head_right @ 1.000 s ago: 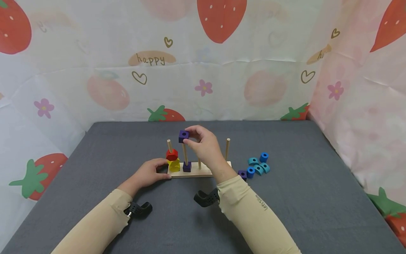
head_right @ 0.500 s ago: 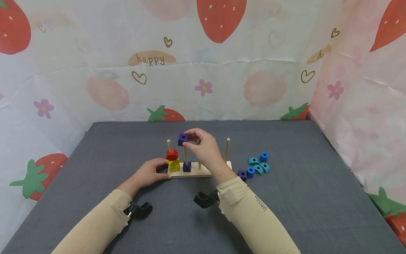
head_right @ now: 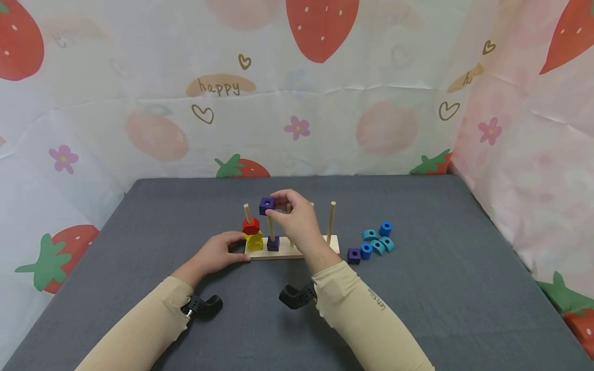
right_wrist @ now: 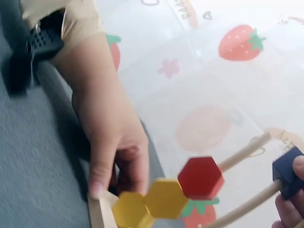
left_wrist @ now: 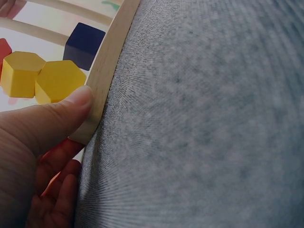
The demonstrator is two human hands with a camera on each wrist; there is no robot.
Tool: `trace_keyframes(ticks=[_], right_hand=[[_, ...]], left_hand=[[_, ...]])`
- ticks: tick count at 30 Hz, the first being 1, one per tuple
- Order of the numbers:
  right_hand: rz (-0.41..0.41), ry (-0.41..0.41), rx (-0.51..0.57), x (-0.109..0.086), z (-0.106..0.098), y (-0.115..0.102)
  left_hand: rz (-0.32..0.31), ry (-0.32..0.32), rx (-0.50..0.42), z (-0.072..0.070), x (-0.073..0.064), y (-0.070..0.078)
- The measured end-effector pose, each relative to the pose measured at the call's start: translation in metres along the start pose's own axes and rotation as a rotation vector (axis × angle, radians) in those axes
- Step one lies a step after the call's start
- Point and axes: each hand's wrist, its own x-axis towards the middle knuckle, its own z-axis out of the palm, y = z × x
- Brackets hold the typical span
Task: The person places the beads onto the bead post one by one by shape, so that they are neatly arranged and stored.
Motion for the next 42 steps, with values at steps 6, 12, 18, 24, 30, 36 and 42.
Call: trace_keyframes(ticks=[6,12,18,24,30,36,42], right_hand=[[0.049,0.030,0.078,-0.001,0.004,0.004],[0.059,0.030,0.107,-0.002,0.006,0.007],[0.093,0.034,0.118,-0.003,0.007,0.010],[0.118,0.030,0.128,-0.004,0.010,0.019],[0.118,0.024,0.126,-0.005,0.014,0.034],[0.112,0.014,0.105,-0.005,0.017,0.049],[0.133,-0.027,0.073,-0.006,0.019,0.059]], left_hand=[[-0.005,-0.008,-0.002,0.000,0.000,0.000],[0.006,-0.004,-0.003,-0.001,-0.001,0.002],[0.024,-0.001,0.006,-0.002,-0.002,0.002],[0.022,0.003,0.008,-0.002,-0.001,0.003],[0.018,0.003,0.009,-0.001,-0.001,0.002],[0.014,0.000,0.011,-0.001,-0.001,0.003],[0.005,-0.003,0.008,-0.001,-0.001,0.003]])
